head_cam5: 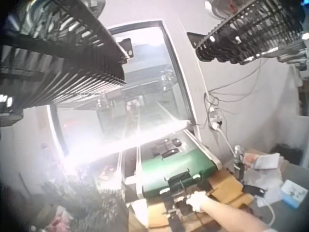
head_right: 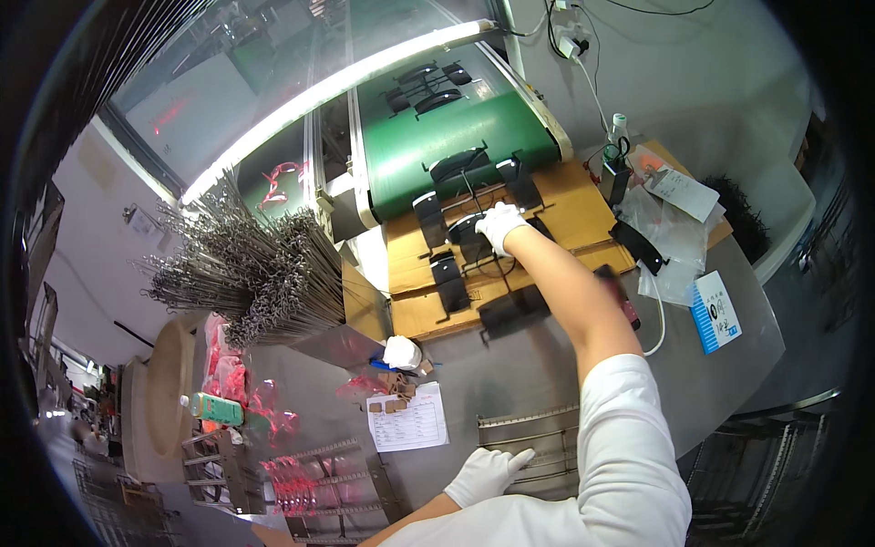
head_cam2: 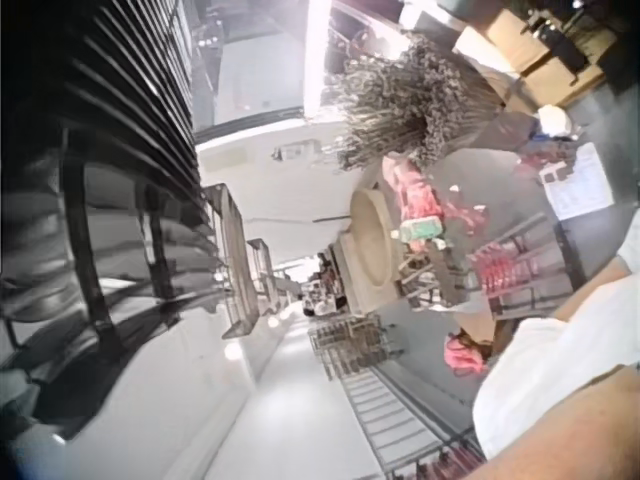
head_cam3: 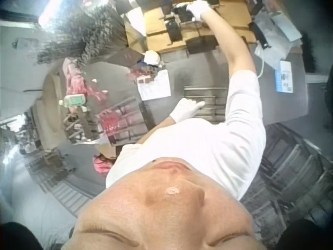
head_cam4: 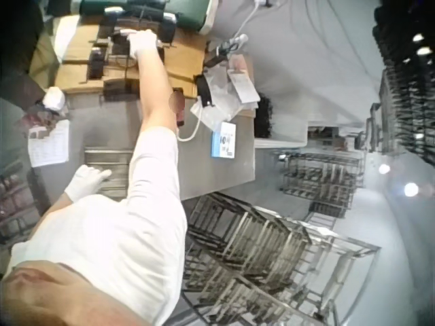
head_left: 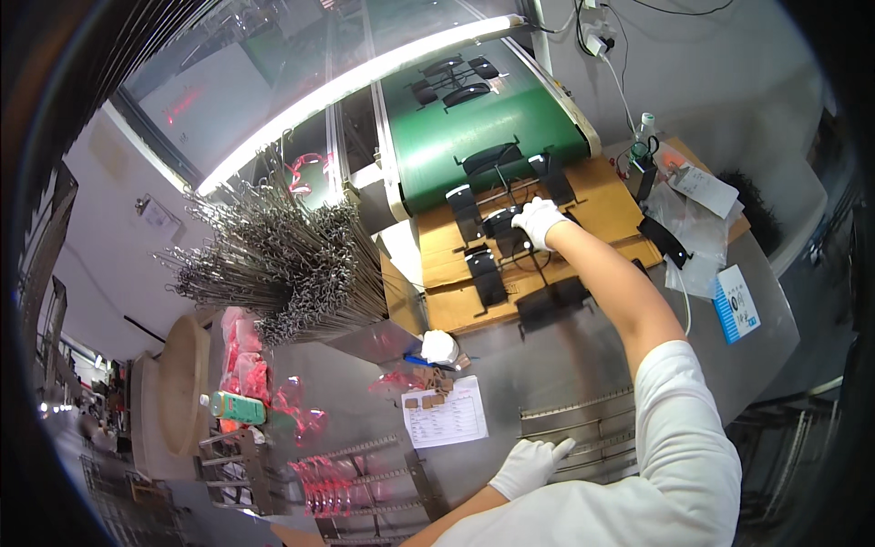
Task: The person assembles eyeglasses by inserting black frames into a metal rack and then placing pink frames into a separate rack. The person handles each frame individually and positions them in the racks on a stainless steel workbench.
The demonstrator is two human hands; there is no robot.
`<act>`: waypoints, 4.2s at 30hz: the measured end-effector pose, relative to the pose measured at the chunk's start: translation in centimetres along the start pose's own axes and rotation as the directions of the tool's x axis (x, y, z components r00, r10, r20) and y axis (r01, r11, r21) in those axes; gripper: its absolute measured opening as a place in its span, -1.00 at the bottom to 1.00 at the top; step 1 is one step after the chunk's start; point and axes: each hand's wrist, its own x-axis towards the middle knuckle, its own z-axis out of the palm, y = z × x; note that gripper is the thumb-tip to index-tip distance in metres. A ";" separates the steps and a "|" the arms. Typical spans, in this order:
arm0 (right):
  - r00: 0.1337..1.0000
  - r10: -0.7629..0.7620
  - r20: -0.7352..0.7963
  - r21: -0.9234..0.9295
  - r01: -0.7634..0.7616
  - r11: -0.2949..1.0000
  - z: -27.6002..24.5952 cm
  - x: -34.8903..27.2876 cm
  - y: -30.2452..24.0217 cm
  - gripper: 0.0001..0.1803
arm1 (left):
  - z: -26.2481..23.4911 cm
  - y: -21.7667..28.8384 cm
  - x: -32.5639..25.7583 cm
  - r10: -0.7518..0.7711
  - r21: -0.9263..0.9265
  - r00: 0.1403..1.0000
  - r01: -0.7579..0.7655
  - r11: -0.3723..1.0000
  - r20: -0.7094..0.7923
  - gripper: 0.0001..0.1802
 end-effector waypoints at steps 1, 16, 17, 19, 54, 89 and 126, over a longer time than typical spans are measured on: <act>0.999 -0.032 -0.019 0.049 0.032 0.998 0.3 -1.0 -0.1 -0.44 | 0.3 -0.3 -0.2 0.016 0.023 0.999 -0.015 1.000 -0.039 -0.44; 0.777 -0.251 -0.578 0.368 0.522 0.769 -9.3 -28.1 -7.8 -0.37 | -1.7 -1.8 -2.5 -0.171 -0.728 0.895 -0.210 0.652 -0.411 -0.41; 0.757 -0.294 -0.584 0.409 0.587 0.699 -9.6 -30.4 -9.1 -0.34 | -3.3 -2.0 -2.9 -0.400 -0.928 0.879 -0.113 0.356 -0.260 -0.38; 0.800 -0.409 -0.439 0.476 0.593 0.649 -10.6 -34.1 -12.2 -0.34 | -3.2 -7.5 -0.8 -0.323 -0.560 0.609 -0.247 0.791 -0.724 -0.31; 0.798 -0.346 0.493 0.732 -0.596 -0.331 3.1 -37.9 -22.6 -0.17 | -12.7 -1.3 -14.4 -0.343 -0.540 0.507 -0.841 0.002 -0.791 0.14; 0.883 -0.087 0.462 0.758 -0.444 -0.479 7.3 -38.3 -22.3 -0.41 | -12.4 -0.1 -15.6 -0.373 -0.634 0.668 -0.739 -0.230 -0.643 -0.02; 0.957 0.024 0.289 0.925 -0.272 -0.263 3.4 -42.3 -20.4 -0.21 | -11.6 -1.3 -18.5 -0.198 -0.876 0.925 -0.371 -0.308 -0.323 0.22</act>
